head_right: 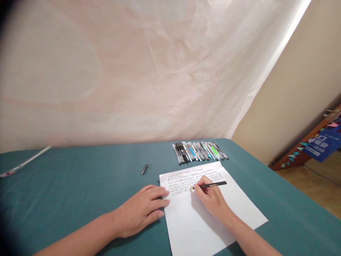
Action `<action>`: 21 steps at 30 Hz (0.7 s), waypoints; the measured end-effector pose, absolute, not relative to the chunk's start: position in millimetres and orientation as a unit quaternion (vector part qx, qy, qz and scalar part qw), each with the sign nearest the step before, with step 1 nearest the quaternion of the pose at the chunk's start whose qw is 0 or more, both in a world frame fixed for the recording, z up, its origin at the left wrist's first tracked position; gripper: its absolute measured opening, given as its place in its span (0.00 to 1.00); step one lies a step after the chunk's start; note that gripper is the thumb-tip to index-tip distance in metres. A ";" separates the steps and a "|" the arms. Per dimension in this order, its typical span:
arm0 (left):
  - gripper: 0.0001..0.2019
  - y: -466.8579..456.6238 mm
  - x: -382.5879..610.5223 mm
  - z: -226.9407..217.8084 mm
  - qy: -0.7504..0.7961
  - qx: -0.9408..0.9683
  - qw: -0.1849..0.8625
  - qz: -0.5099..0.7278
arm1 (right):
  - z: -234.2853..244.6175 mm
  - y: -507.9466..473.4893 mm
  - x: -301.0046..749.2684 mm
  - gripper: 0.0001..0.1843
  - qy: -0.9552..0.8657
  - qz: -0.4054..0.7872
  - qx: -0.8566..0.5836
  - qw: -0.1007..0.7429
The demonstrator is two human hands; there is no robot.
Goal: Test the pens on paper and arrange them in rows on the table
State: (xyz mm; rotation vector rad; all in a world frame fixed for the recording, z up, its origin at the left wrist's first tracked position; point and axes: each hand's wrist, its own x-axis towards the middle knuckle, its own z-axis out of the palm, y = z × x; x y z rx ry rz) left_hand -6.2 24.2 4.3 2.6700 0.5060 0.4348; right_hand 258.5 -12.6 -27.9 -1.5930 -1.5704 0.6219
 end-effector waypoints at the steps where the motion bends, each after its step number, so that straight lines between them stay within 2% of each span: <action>1: 0.16 24.2 -6.2 4.4 0.182 0.951 0.193 0.156 | -27.8 -12.5 258.3 0.09 -0.621 0.244 -0.628 0.401; 21: 0.16 24.1 -5.6 5.3 0.183 0.953 0.192 0.150 | -27.9 -12.8 258.8 0.09 -0.625 0.243 -0.627 0.397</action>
